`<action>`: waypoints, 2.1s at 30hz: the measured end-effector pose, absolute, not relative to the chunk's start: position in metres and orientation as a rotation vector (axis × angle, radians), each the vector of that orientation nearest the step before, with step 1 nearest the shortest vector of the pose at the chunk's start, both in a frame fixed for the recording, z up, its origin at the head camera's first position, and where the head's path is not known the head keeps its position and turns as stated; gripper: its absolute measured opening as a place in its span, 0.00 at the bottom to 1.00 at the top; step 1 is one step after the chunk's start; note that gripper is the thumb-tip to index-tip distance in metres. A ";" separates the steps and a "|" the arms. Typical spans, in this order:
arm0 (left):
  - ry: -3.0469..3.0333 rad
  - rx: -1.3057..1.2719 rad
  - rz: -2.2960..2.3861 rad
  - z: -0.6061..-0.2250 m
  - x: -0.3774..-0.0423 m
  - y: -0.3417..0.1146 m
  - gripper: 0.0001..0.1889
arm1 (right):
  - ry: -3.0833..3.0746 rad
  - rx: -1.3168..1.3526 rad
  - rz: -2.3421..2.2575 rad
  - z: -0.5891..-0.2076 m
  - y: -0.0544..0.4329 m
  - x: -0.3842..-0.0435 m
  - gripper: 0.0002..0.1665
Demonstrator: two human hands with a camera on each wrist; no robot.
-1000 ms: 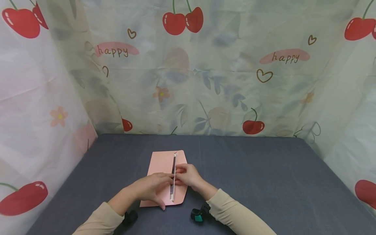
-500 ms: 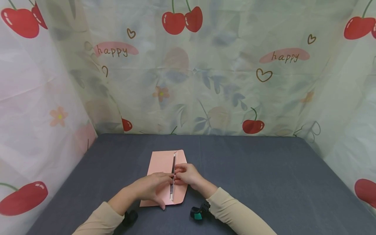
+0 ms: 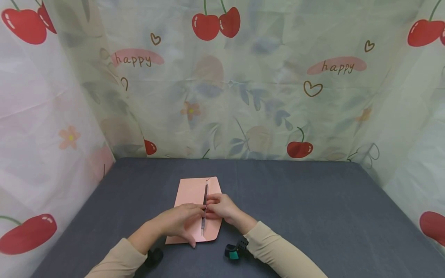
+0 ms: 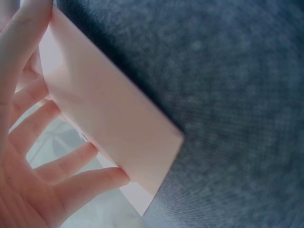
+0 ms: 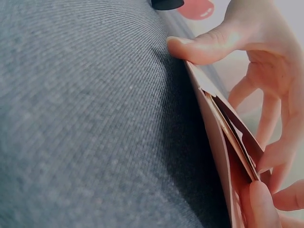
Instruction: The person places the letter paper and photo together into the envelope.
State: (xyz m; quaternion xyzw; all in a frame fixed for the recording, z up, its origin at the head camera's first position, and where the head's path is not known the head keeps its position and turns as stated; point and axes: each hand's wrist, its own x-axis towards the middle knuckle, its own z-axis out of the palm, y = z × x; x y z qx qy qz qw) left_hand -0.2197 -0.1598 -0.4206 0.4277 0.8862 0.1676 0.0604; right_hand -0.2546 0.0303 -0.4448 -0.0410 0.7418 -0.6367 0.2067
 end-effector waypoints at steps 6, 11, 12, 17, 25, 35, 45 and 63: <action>2.682 1.262 0.507 -0.420 -0.220 -0.159 0.38 | 2.040 -0.116 -1.778 -0.445 0.030 -0.255 0.27; 2.681 1.237 0.509 -0.420 -0.220 -0.159 0.38 | 2.033 -0.125 -1.771 -0.445 0.030 -0.255 0.26; 2.680 1.235 0.509 -0.420 -0.220 -0.159 0.39 | 2.033 -0.123 -1.768 -0.444 0.030 -0.254 0.26; 2.679 1.227 0.499 -0.421 -0.220 -0.158 0.38 | 2.030 -0.129 -1.757 -0.445 0.030 -0.254 0.28; 2.670 1.201 0.503 -0.420 -0.219 -0.159 0.38 | 2.027 -0.148 -1.755 -0.446 0.029 -0.255 0.27; 2.680 1.219 0.500 -0.423 -0.220 -0.159 0.38 | 2.101 -0.200 -1.700 -0.439 0.042 -0.257 0.24; 2.694 1.204 0.457 -0.420 -0.220 -0.158 0.39 | 2.160 -0.247 -1.666 -0.425 0.076 -0.259 0.21; 2.692 1.136 0.337 -0.416 -0.218 -0.154 0.39 | 2.388 -0.318 -1.564 -0.403 0.149 -0.253 0.20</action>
